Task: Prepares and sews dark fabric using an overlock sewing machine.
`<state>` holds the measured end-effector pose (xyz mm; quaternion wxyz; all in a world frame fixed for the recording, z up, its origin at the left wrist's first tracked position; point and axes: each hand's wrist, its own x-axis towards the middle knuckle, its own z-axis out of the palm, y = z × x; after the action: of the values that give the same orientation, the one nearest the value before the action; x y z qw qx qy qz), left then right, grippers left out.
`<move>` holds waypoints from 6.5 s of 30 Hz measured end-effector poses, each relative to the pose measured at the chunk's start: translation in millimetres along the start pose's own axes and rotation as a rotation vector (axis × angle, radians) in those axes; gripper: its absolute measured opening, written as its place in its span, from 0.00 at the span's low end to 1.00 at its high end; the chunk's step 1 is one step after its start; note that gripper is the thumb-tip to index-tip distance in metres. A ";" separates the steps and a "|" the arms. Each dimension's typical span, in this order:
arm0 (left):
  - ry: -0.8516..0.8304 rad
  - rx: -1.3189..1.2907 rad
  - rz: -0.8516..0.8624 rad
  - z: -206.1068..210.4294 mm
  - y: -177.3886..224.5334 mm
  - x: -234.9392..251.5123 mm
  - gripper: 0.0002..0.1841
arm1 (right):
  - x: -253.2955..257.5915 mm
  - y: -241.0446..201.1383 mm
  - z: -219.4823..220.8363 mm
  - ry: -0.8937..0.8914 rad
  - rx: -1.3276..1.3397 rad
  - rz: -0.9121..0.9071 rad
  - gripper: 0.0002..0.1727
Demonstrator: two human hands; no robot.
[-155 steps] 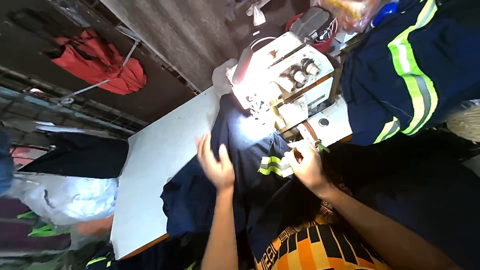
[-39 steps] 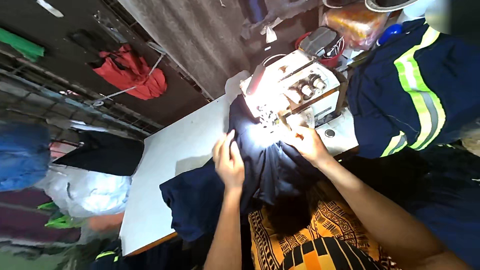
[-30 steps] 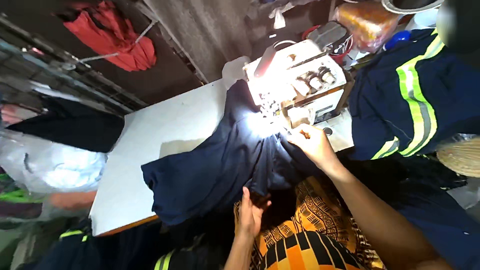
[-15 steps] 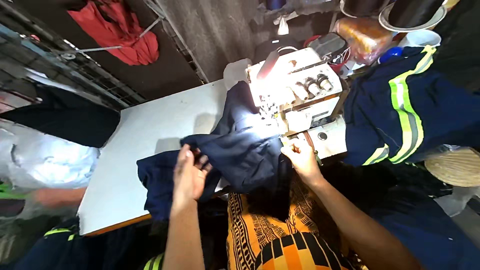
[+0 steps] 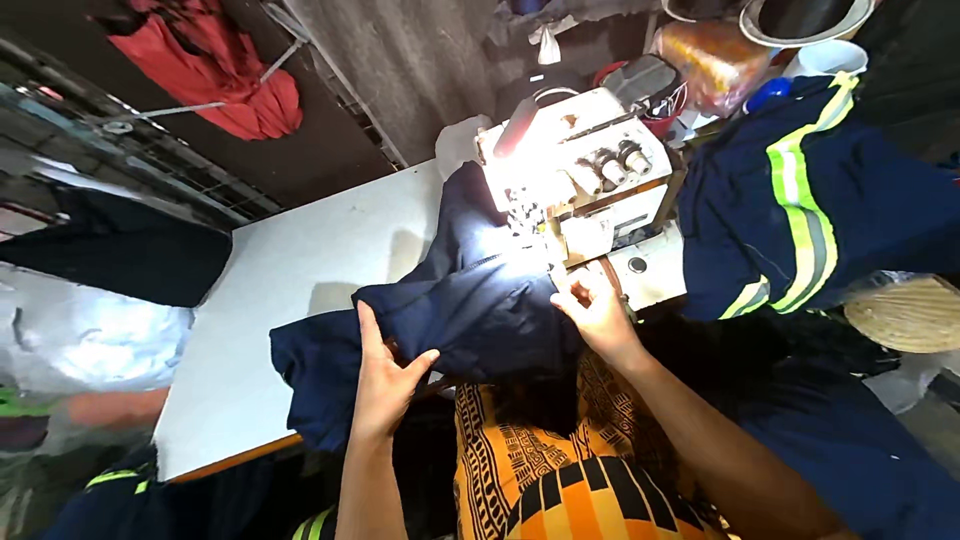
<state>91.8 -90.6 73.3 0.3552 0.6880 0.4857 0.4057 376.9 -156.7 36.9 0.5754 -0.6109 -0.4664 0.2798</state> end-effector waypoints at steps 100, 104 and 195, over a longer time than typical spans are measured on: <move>0.182 -0.303 0.024 -1.5 7.4 56.1 0.52 | -1.8 5.0 11.3 -0.083 -0.024 0.231 0.09; 0.197 -0.304 0.033 -3.0 14.3 72.5 0.50 | 15.0 -7.9 9.3 -0.035 -0.094 0.121 0.12; -0.196 0.560 0.861 96.3 10.2 -26.2 0.31 | -61.5 -18.1 2.8 0.091 0.703 0.274 0.07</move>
<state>177.5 -127.7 36.4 0.0024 0.9288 0.2132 0.3030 344.9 -212.0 41.9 0.7272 -0.4447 -0.2299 0.4697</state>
